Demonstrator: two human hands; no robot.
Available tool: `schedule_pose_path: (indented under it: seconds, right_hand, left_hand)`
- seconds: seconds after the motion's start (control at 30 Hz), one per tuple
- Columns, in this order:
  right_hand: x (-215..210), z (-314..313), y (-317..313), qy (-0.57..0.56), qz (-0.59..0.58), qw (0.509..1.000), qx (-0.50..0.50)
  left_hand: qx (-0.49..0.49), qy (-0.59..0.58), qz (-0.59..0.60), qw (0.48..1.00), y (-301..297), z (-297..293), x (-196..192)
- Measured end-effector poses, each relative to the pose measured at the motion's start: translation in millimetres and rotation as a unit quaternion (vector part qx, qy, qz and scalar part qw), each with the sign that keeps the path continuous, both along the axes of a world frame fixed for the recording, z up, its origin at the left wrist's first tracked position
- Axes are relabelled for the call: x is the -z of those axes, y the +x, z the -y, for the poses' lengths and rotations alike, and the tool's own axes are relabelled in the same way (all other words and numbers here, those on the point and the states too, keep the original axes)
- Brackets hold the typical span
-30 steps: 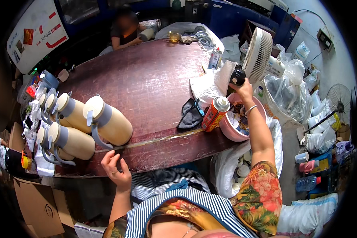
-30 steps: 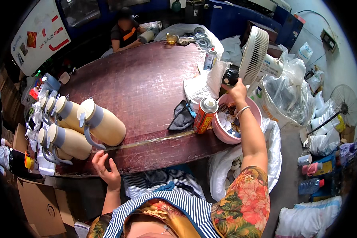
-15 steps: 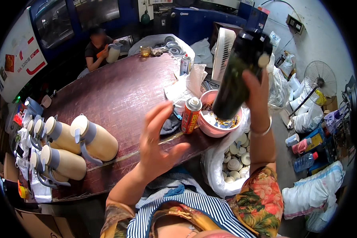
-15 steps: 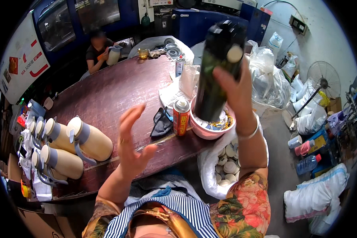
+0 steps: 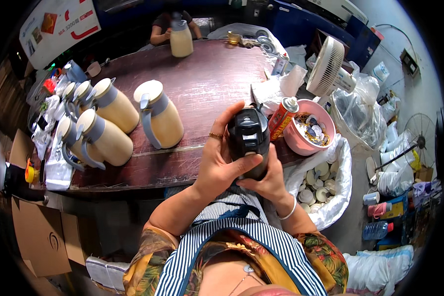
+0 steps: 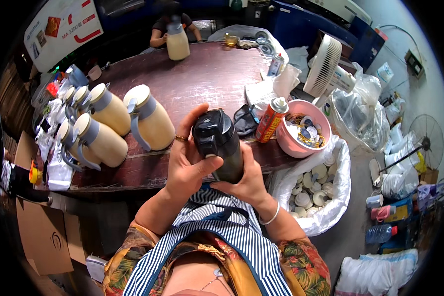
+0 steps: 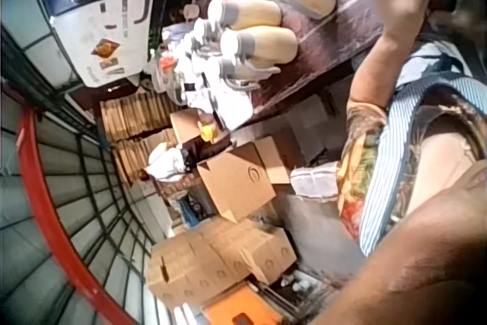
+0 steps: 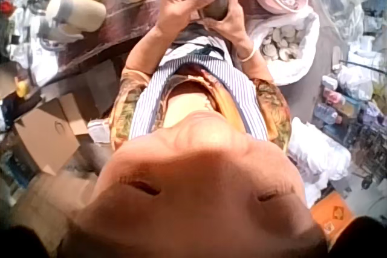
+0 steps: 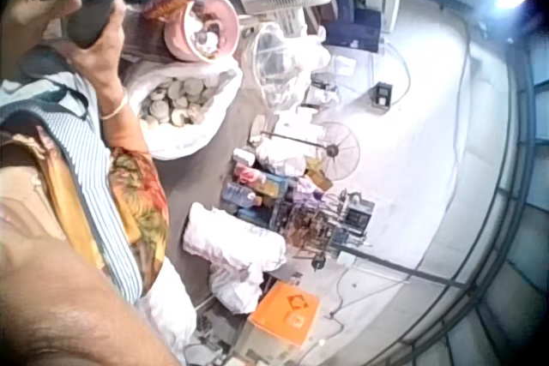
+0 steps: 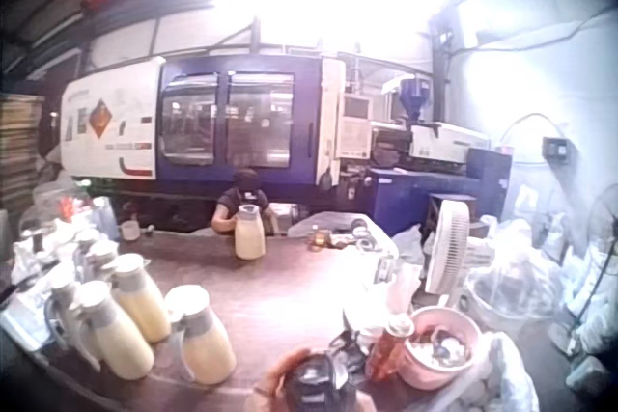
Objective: The person handles several insulated jugs on a worktable, wipes the surfaces with a cloth, and places them into large storage bags.
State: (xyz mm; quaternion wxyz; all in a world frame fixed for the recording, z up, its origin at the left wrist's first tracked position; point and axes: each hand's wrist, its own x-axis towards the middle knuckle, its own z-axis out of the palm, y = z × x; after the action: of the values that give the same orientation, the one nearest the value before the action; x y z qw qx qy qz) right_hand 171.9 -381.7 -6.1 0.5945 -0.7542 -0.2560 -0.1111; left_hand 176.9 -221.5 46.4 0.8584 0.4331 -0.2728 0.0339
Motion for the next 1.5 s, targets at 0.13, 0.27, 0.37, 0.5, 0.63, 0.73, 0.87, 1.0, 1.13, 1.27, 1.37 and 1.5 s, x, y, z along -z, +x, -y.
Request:
schedule_pose_path:
  seconds: [0.13, 0.27, 0.37, 0.5, 0.63, 0.73, 0.87, 1.0, 1.13, 1.27, 1.37, 1.5]
  right_hand:
    - [17.5, -22.4, -7.5, 0.023, -0.006, 0.999, 0.024]
    - [26.4, -29.8, -11.0, -0.005, -0.015, 1.000, 0.026]
    - [35.1, -29.7, -9.5, -0.015, -0.018, 1.000, 0.018]
    - [45.0, -33.9, -14.6, -0.026, 0.018, 0.999, -0.036]
    - [42.9, -35.1, -14.9, -0.004, 0.005, 1.000, 0.002]
    - [42.7, -34.1, -8.0, -0.015, 0.024, 0.995, 0.092]
    - [76.4, -32.5, 11.6, 0.004, 0.058, 0.991, 0.124]
    - [80.1, -35.2, 11.6, 0.022, 0.038, 0.995, 0.093]
    - [77.9, -29.9, 15.0, 0.032, 0.031, 0.996, 0.076]
    - [61.5, -9.9, 10.3, 0.095, -0.036, 0.992, 0.072]
    - [57.3, -6.7, 8.2, 0.114, -0.047, 0.989, 0.085]
    - [67.3, 5.8, 5.0, 0.075, -0.036, 0.988, 0.132]
  left_hand:
    - [-0.036, 0.081, 0.044, 0.995, -2.8, -19.0, 7.3]
    - [-0.148, 0.230, 0.115, 0.955, 4.9, -36.0, -2.9]
    - [0.036, 0.162, -0.090, 0.982, 12.1, -50.7, -21.1]
    - [-0.009, 0.151, -0.131, 0.980, 68.6, -70.2, -24.6]
    - [0.001, 0.052, -0.202, 0.978, 63.4, -63.4, 11.5]
    - [-0.165, 0.073, -0.016, 0.983, 23.0, -37.5, 36.7]
    - [-0.300, 0.291, 0.056, 0.907, -7.9, -12.0, 38.2]
    - [-0.369, 0.270, 0.105, 0.883, -1.6, -9.6, 39.1]
    - [-0.304, 0.333, 0.122, 0.884, -1.4, -18.5, 32.6]
    - [-0.224, 0.403, 0.231, 0.857, -9.5, -74.7, -35.2]
    - [-0.378, 0.386, 0.305, 0.784, -52.5, -131.8, -93.1]
    - [-0.491, 0.433, 0.358, 0.666, -77.2, -164.3, -103.5]
